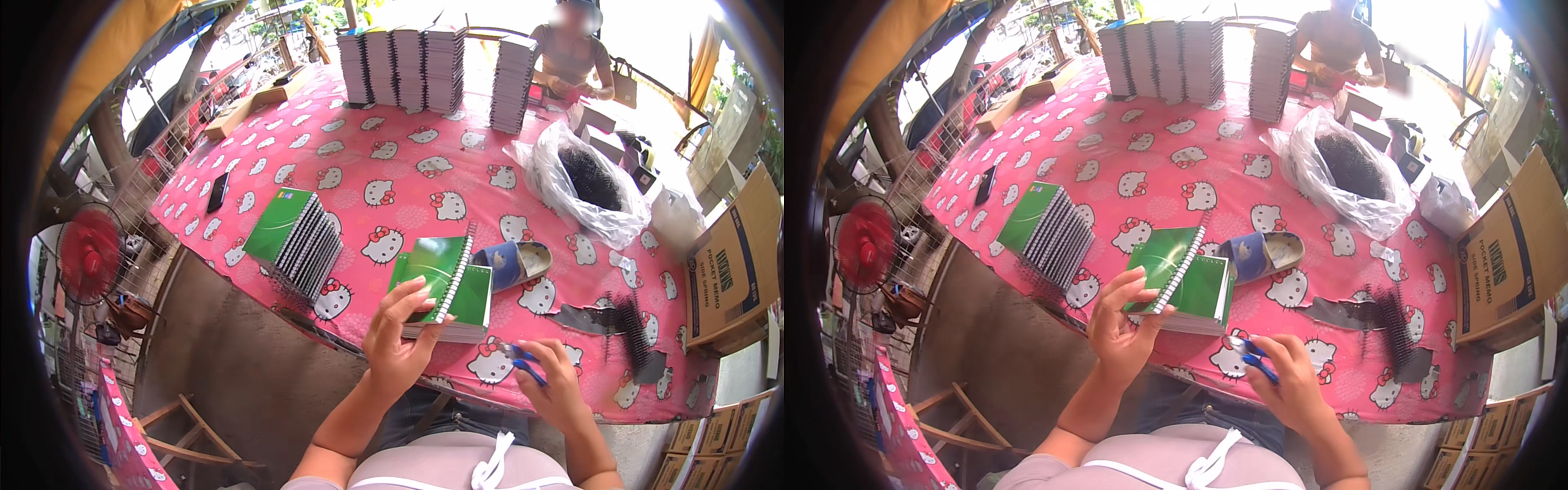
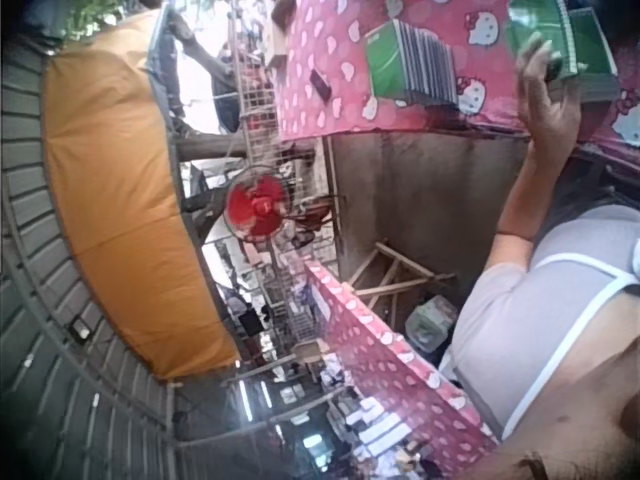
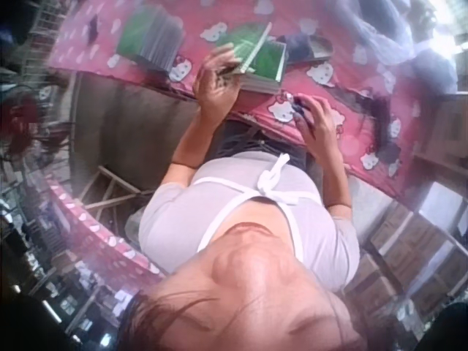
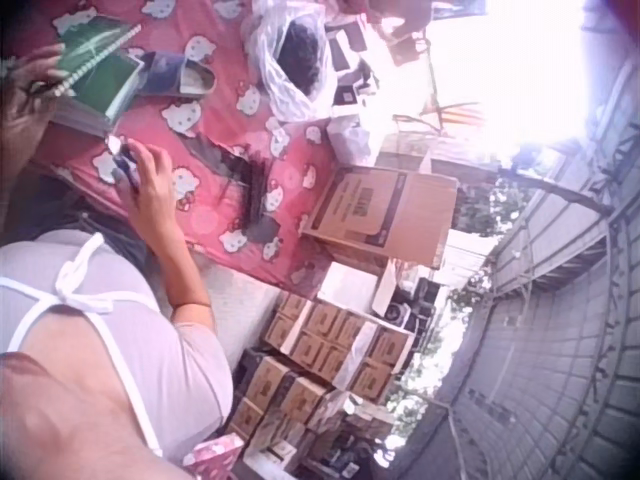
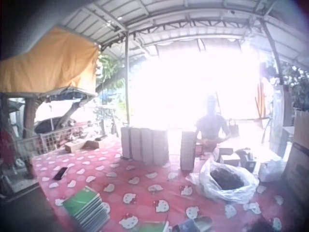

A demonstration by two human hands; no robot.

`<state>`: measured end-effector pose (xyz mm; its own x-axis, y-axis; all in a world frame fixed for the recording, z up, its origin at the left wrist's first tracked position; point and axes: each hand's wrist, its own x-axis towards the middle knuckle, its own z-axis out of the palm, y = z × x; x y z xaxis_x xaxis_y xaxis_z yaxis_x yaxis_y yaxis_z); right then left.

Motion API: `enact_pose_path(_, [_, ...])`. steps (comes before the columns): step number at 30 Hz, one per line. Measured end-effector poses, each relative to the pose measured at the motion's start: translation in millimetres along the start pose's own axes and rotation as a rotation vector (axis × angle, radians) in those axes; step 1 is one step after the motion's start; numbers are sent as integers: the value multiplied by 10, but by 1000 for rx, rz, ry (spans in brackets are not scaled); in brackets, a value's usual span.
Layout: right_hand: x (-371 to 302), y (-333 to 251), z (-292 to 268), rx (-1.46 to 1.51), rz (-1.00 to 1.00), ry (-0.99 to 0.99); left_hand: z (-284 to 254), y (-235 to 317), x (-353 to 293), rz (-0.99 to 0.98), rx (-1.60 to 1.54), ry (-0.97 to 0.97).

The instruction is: The person assembles notebooks by hand, placing paper sheets into green covers and then sliding plastic spiral bindings through the pre-punched holes.

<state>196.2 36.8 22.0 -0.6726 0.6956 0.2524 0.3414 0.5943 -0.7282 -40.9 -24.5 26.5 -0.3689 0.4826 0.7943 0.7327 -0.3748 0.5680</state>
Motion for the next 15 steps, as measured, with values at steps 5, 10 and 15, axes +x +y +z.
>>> enact_pose_path(5, [344, -350, 51, -69, -237, 26, -55, -65, -142, -17, -49, -11])
enact_pose_path(10, [483, -416, 92, -162, -297, 101, -47, -44, -99, 28, -36, -43])
enact_pose_path(15, [487, -308, 210, 517, 82, -247, -77, -108, -137, 116, -24, -32])
